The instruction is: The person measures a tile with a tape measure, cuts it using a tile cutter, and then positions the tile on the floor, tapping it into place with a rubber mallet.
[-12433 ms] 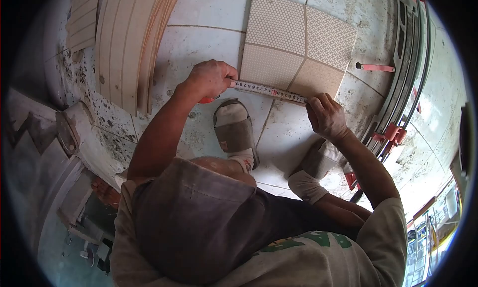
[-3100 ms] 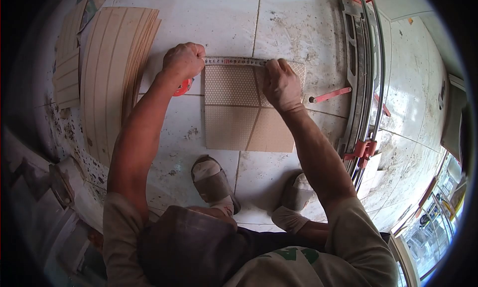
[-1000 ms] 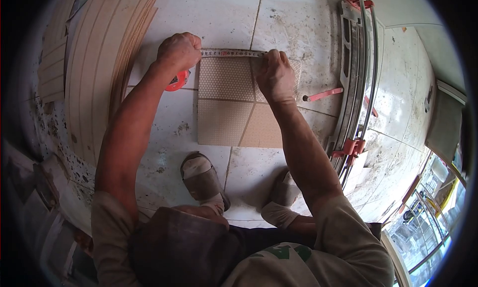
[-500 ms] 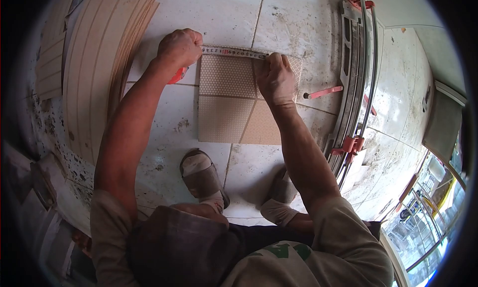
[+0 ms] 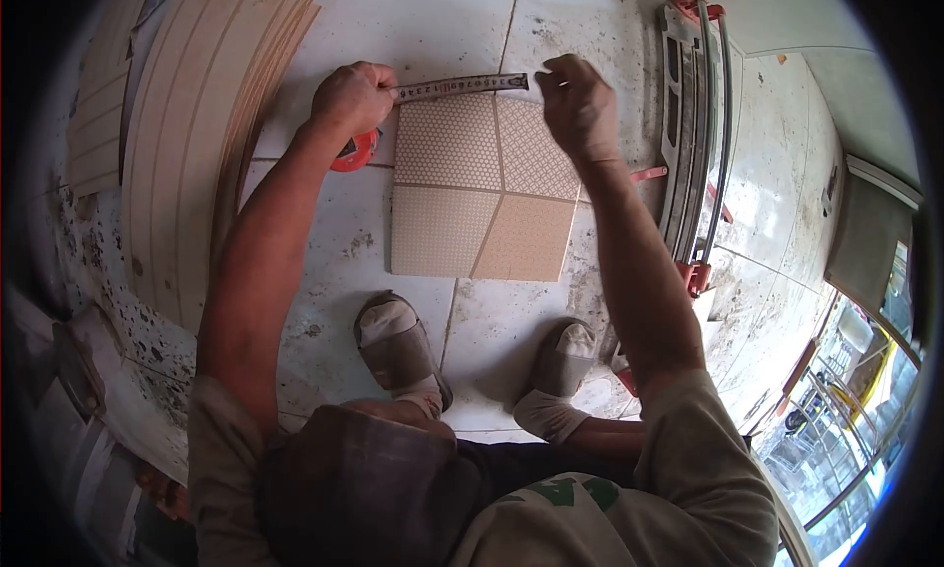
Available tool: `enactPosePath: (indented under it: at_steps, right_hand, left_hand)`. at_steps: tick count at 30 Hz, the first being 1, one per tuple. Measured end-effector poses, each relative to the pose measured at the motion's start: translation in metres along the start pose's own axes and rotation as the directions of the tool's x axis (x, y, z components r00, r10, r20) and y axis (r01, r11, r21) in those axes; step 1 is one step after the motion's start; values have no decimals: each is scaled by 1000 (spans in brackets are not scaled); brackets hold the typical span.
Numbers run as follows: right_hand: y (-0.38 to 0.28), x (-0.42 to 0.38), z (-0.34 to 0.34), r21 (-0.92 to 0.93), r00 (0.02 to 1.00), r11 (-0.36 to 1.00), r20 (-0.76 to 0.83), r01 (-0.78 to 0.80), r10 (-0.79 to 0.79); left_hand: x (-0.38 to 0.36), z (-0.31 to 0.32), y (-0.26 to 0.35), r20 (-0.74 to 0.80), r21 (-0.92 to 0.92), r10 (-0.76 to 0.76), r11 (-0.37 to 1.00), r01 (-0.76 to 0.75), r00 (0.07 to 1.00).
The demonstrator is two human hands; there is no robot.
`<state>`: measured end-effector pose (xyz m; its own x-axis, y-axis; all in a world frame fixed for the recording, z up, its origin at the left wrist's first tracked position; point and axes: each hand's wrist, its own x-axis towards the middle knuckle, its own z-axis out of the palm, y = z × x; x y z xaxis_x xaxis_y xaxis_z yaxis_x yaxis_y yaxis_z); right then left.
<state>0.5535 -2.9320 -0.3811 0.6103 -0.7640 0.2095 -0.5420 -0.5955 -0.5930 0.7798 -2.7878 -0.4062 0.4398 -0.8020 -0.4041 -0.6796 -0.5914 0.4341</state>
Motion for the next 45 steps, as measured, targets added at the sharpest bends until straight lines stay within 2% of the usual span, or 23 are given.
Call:
enactPosePath:
  at_steps: [2,4,6,7,9,12,14,16,18,20,22,25,27,28,31,32,34,37,45]
  right_hand:
    - [0,5,-23,-6,995,995,-22,-100,100]
    - [18,-1,-39,-32,997,998,-54,-58,56]
    - [18,-15,-58,-60,991,991,56,-118,121]
    - [21,-23,-65,-61,990,991,57,-123,126]
    - [26,-39,-73,-65,974,995,210,-73,85]
    - [26,-57,-79,-58,957,993,269,-99,111]
    - [30,-64,-74,-72,960,993,258,-90,106]
    - [30,-70,-62,-10,967,989,208,-149,148]
    - [20,-69,-53,-28,965,984,192,-178,180]
    - [11,-67,-44,42,953,958,126,-283,276]
    - [8,-67,-30,59,953,953,80,-297,292]
    - [8,-69,-8,46,958,959,77,-279,276]
    - [5,-70,2,73,984,982,50,-174,170]
    - [4,-69,5,74,983,981,53,-177,174]
    - [-1,-65,11,13,989,991,72,-132,130]
    - [-2,-63,12,16,988,991,77,-132,131]
    - [0,-61,13,-62,995,998,99,-24,30]
    - [10,-62,22,-38,997,999,68,36,-33]
    - [11,-62,28,-122,996,990,47,76,-71]
  left_hand:
    - [-2,-1,-4,-16,-36,3,999,-3,1000]
    - [-6,-3,-7,-30,-91,-86,992,83,996]
    - [-8,-1,-17,-47,-148,-104,984,96,993]
    - [-10,1,-23,-65,-202,-126,973,110,990]
    - [-11,5,-35,-92,-214,-120,972,98,988]
    - [-14,6,-38,-114,-228,-114,970,85,987]
    - [-16,4,-34,-112,-231,-109,969,81,988]
    - [-19,3,-29,7,-273,-62,960,62,998]
    - [-21,5,-27,24,-271,-11,963,17,1000]
    - [-22,6,-22,42,-272,43,962,-30,998]
    - [-21,4,-19,121,-169,19,986,1,992]
    - [-21,-7,-7,194,-63,11,998,2,981]
    - [-18,-6,-6,200,-54,1,998,10,980]
    - [-17,-5,-6,206,-48,-9,999,20,978]
    - [-16,-9,4,241,39,-33,999,25,970]
    - [-15,-8,4,242,40,-38,999,29,969]
    - [-13,-4,3,179,15,2,1000,-5,984]
    - [-12,-7,9,182,68,4,998,-16,983]
    - [1,-11,15,208,119,-7,993,-18,978]
